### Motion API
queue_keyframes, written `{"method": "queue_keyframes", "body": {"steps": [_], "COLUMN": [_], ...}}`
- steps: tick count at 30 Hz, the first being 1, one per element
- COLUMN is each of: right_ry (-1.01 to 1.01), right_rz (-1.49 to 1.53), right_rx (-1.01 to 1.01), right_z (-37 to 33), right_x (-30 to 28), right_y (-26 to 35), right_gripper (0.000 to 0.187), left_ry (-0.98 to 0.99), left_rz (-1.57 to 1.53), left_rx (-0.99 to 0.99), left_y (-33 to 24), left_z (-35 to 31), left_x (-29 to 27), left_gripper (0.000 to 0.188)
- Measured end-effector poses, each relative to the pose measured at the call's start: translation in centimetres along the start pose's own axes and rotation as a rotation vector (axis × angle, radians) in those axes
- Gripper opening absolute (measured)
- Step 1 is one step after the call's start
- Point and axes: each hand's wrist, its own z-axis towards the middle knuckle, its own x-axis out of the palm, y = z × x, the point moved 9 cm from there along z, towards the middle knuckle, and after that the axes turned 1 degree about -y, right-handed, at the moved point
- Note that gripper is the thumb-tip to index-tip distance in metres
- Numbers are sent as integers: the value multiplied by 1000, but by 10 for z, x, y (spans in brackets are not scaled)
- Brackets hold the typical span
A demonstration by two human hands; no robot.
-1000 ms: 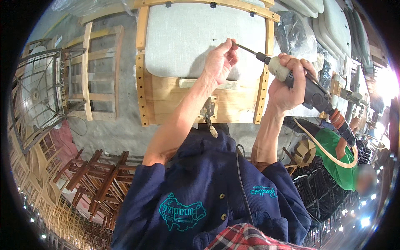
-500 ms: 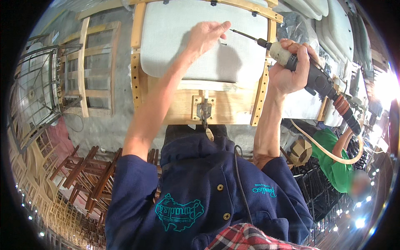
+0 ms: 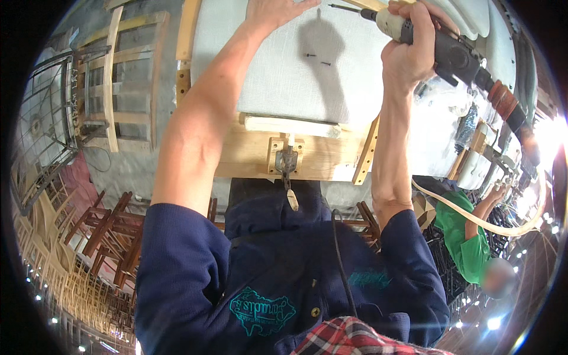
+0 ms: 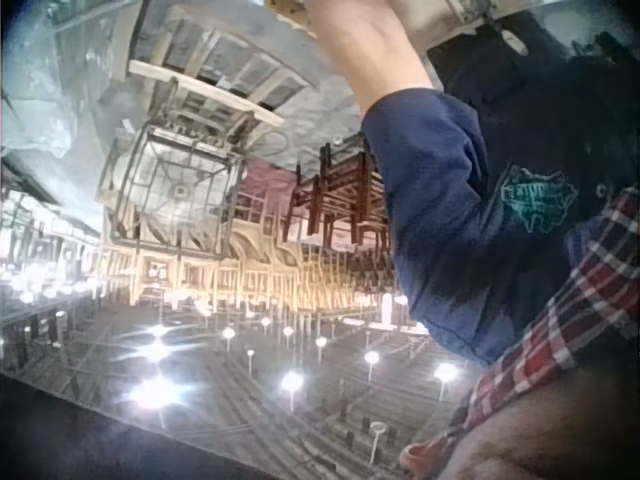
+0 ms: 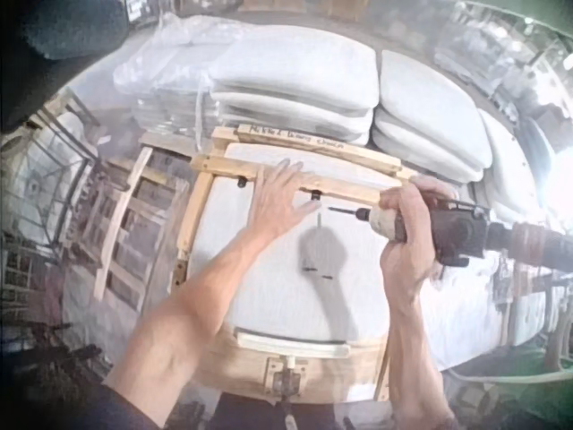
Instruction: The person places a white upholstered seat onto a wooden jig, aligns it, and secures it with screws using a power drill. The person repeats this process for a second seat, removing the first completed unit and installing the next.
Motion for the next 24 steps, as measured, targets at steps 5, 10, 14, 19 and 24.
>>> {"method": "queue_keyframes", "body": {"steps": [5, 10, 14, 19, 24], "right_ry": [-16, 26, 19, -66, 81], "right_rz": [252, 177, 121, 527, 47], "right_rx": [373, 428, 462, 753, 370], "right_z": [-3, -7, -4, -9, 2], "right_x": [23, 36, 40, 47, 52], "right_y": [-25, -35, -31, -46, -39], "right_gripper": [12, 16, 17, 15, 12], "left_ry": [23, 3, -28, -44, -32], "left_rz": [9, 31, 7, -7, -8], "left_rx": [-16, -3, 17, 21, 5], "left_y": [-4, -6, -7, -11, -9], "left_z": [4, 4, 3, 5, 3], "left_x": [2, -3, -9, -10, -10], "left_gripper": [57, 56, 54, 53, 53]}}
